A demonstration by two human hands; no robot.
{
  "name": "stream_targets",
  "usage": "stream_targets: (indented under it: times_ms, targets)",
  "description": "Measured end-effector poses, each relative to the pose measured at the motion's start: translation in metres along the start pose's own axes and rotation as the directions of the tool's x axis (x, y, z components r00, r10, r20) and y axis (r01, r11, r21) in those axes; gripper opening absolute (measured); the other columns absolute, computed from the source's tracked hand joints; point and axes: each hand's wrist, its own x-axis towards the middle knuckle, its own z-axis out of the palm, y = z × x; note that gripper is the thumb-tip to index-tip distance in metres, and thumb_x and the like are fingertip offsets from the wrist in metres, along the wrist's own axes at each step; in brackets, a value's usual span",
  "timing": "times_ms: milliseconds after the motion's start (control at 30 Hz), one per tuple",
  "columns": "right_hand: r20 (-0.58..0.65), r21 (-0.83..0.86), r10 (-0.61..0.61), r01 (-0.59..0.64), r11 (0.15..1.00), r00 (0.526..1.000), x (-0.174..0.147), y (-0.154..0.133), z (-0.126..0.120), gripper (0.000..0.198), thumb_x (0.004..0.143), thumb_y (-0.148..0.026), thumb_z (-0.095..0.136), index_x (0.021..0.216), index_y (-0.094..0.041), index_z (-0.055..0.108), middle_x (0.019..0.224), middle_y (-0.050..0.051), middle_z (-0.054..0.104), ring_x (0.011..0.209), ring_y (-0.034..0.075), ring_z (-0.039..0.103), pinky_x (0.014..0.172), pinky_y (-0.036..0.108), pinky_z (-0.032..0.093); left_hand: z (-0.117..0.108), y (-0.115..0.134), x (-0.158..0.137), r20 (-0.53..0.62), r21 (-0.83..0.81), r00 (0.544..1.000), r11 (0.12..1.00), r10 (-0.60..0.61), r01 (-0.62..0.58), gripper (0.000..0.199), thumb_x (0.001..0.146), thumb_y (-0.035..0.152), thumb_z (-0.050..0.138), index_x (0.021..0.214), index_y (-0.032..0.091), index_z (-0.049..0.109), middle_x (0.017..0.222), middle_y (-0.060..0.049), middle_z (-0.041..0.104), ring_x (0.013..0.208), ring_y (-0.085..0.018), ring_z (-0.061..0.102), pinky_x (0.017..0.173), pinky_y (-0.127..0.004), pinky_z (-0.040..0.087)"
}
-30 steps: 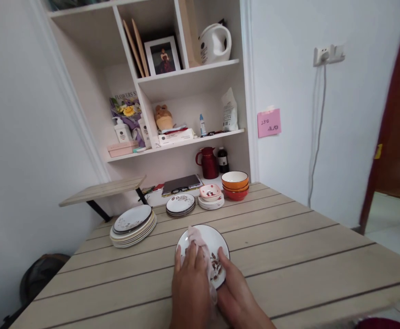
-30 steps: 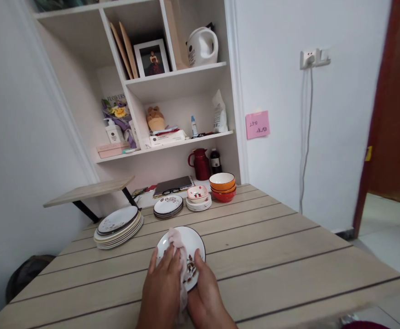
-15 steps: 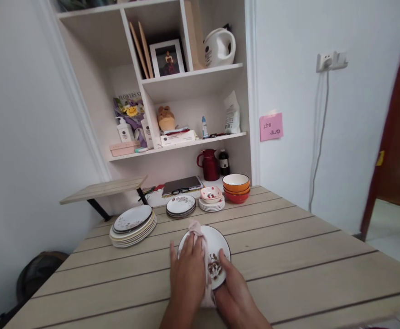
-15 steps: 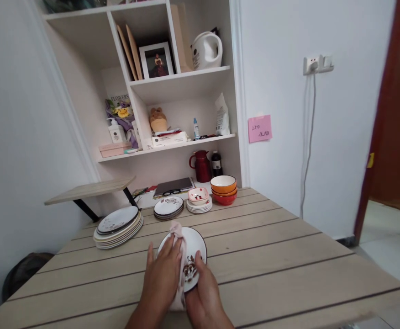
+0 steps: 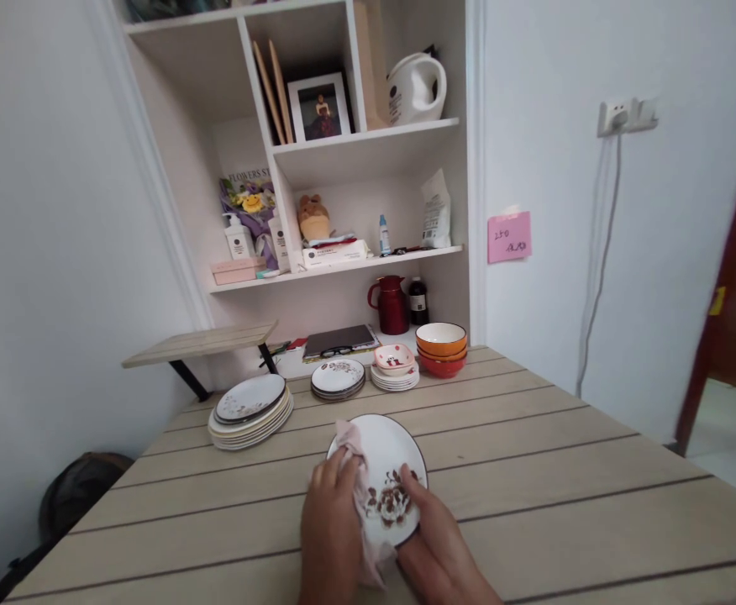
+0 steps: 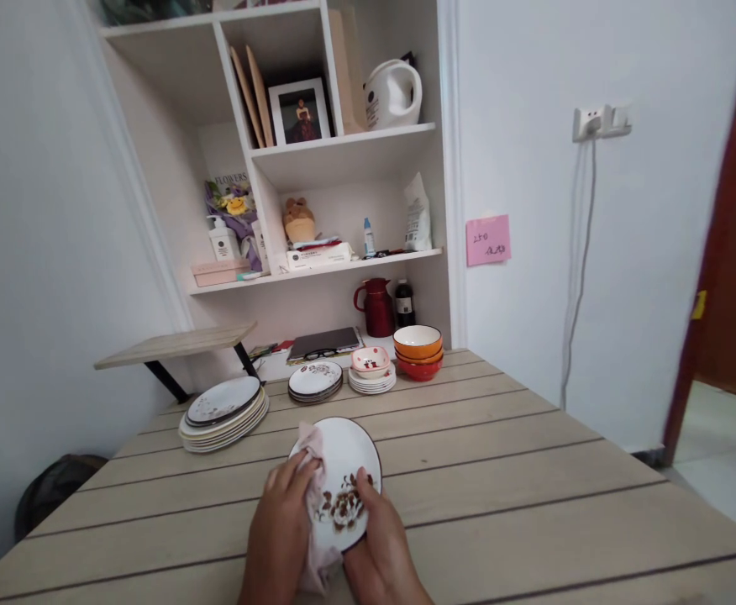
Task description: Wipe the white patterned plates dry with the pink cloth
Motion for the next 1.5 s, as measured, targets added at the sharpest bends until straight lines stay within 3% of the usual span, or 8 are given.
stream_targets:
  times_ms: [100,233,400,500,700,1067,1200,1500]
  targets:
    - [-0.043,-0.069,0.055,-0.058,0.996,0.998,0.003,-0.012,0.006,0.020,0.084,-0.020,0.056,0.096,-0.006,0.063,0.082,0.015,0.074,0.083,0.025,0.070,0.085,0.042,0.052,-0.013,-0.014,0.022,-0.094,-0.355,0.986,0.930,-0.140,0.098,0.042,0.081,0.008,0.035,0.108,0.020,0.065,0.115,-0.009,0.064,0.110,-0.021,0.056,0.098,-0.039,0.041]
    - [-0.142,-0.219,0.066,-0.097,0.971,0.988,0.020,-0.041,0.020,0.021,0.083,-0.016,0.056,0.099,-0.004,0.061,0.076,0.016,0.074,0.071,0.024,0.070,0.079,0.042,0.053,-0.015,-0.023,0.037,0.065,-0.826,0.949,0.517,-0.309,0.225,0.034,0.082,0.022,0.050,0.114,0.018,0.060,0.120,-0.010,0.063,0.110,-0.021,0.058,0.097,-0.035,0.042]
    - [-0.019,-0.393,-0.149,0.130,0.910,0.989,0.049,-0.070,0.044,0.028,0.075,-0.012,0.064,0.102,-0.009,0.061,0.077,0.012,0.074,0.070,0.024,0.070,0.078,0.045,0.053,0.004,-0.023,0.044,0.239,-0.970,0.903,-0.039,-0.358,0.241,0.053,0.069,0.020,0.070,0.119,0.022,0.055,0.121,-0.010,0.062,0.109,-0.021,0.060,0.093,-0.032,0.046]
    - [0.057,-0.450,-0.185,0.191,0.873,0.981,0.065,-0.070,0.055,0.027,0.073,-0.011,0.066,0.099,-0.011,0.062,0.077,0.010,0.074,0.070,0.024,0.070,0.077,0.044,0.053,0.014,-0.029,0.050,0.262,-0.956,0.879,-0.228,-0.397,0.182,0.062,0.068,0.018,0.071,0.125,0.026,0.048,0.113,-0.006,0.065,0.102,-0.020,0.063,0.089,-0.034,0.050]
    - [0.188,-0.591,-0.111,0.203,0.781,0.976,0.075,-0.049,0.059,0.029,0.069,-0.016,0.071,0.097,-0.013,0.062,0.076,0.009,0.074,0.065,0.022,0.068,0.068,0.040,0.054,0.015,-0.051,0.057,0.182,-0.964,0.871,-0.255,-0.455,0.068,0.062,0.075,0.023,0.066,0.131,0.035,0.041,0.116,-0.002,0.065,0.097,-0.018,0.065,0.088,-0.035,0.051]
    - [0.327,-0.626,-0.098,0.293,0.723,0.940,0.061,-0.053,0.044,0.040,0.067,-0.033,0.076,0.099,-0.011,0.064,0.082,0.010,0.073,0.069,0.024,0.068,0.068,0.037,0.051,0.010,-0.028,0.046,0.265,-0.951,0.937,-0.224,-0.226,0.215,0.067,0.076,0.033,0.070,0.135,0.024,0.040,0.117,-0.013,0.065,0.105,-0.023,0.063,0.095,-0.037,0.046]
    - [0.350,-0.668,-0.071,0.302,0.680,0.934,0.056,-0.061,0.043,0.039,0.066,-0.034,0.076,0.097,-0.012,0.066,0.084,0.010,0.074,0.071,0.024,0.068,0.067,0.035,0.051,0.011,-0.022,0.041,0.299,-0.946,0.916,-0.207,-0.269,0.248,0.065,0.070,0.034,0.075,0.127,0.018,0.050,0.108,-0.014,0.069,0.099,-0.026,0.065,0.092,-0.040,0.048]
    - [0.236,-0.477,-0.176,0.272,0.836,0.956,0.056,-0.032,0.047,0.037,0.063,-0.030,0.079,0.094,-0.015,0.065,0.078,0.006,0.075,0.068,0.023,0.069,0.069,0.036,0.055,0.012,-0.023,0.041,0.340,-0.901,0.897,-0.372,-0.281,0.225,0.057,0.076,0.036,0.069,0.127,0.018,0.051,0.114,-0.014,0.067,0.102,-0.027,0.064,0.093,-0.041,0.048]
